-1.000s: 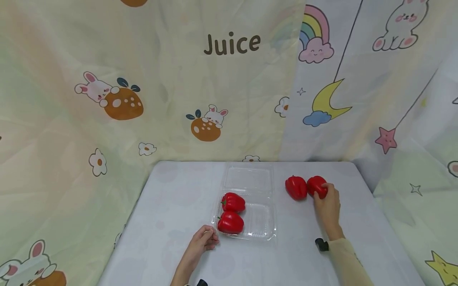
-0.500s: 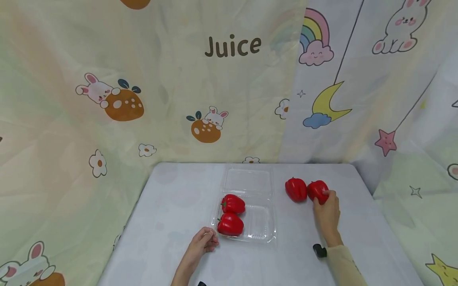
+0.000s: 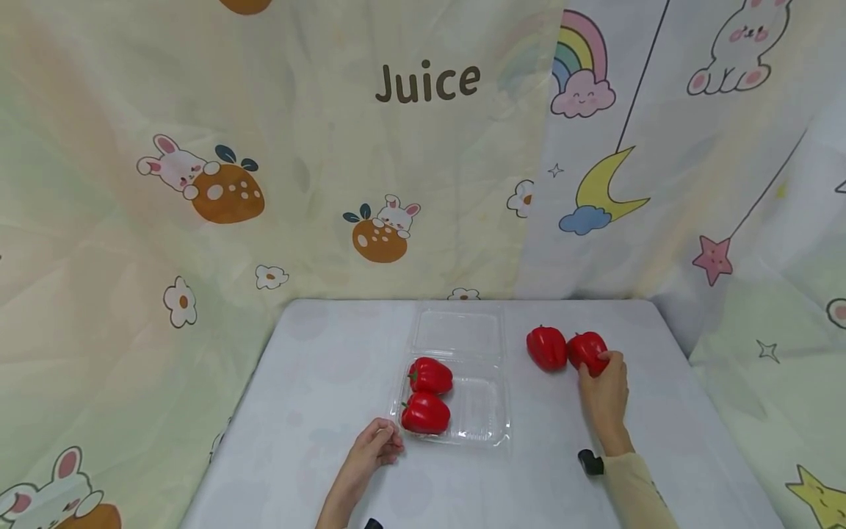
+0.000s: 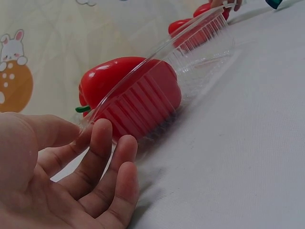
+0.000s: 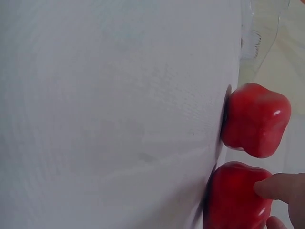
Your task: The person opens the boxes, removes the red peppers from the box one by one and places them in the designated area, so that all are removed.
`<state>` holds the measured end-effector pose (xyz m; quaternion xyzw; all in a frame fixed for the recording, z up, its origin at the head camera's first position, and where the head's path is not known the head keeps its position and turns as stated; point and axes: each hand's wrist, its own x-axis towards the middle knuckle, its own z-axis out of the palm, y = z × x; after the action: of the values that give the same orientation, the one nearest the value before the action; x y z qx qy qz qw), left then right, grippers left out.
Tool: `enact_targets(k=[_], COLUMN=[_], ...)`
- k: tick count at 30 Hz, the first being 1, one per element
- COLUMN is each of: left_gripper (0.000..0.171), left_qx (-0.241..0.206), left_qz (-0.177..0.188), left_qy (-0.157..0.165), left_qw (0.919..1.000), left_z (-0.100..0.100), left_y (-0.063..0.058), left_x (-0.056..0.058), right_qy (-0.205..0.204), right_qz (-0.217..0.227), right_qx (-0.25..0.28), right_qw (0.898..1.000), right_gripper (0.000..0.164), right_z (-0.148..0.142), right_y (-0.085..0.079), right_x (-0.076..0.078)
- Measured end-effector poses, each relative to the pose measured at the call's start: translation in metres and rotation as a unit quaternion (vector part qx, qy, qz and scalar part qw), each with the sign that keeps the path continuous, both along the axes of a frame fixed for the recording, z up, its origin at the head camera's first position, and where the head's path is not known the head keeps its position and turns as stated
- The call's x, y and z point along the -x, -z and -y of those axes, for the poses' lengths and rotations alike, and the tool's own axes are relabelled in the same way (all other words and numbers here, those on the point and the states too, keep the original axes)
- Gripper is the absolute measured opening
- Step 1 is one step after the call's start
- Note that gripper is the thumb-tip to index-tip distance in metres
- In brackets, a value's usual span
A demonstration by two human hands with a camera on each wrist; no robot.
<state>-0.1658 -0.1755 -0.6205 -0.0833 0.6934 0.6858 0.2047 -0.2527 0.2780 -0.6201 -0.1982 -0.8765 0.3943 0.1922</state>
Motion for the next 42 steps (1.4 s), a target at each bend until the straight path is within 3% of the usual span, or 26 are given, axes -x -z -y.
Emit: enact_targets(k=[14, 24, 29, 42], left_gripper=[0.028, 0.026, 0.025, 0.026], left_qx=[0.002, 0.001, -0.001, -0.003], left_qz=[-0.006, -0.007, -0.005, -0.005], left_qy=[0.0, -0.003, -0.002, -0.002], left_qw=[1.0, 1.0, 1.0, 1.0], left_z=[0.0, 0.0, -0.001, 0.0], left_y=[0.002, 0.0, -0.001, 0.0], left_x=[0.001, 0.0, 0.0, 0.0], right_qy=[-0.007, -0.017, -0.024, -0.082], right_qz=[0.041, 0.021, -0.022, -0.073], right_qx=[0.011, -0.03, -0.047, -0.075], right_qw=[0.999, 0.999, 0.998, 0.991], right_gripper=[0.058, 0.071, 0.077, 0.082], right_z=[-0.002, 0.0, 0.002, 0.031], right_y=[-0.012, -0.014, -0.019, -0.053], right_x=[-0.002, 0.001, 0.0, -0.001])
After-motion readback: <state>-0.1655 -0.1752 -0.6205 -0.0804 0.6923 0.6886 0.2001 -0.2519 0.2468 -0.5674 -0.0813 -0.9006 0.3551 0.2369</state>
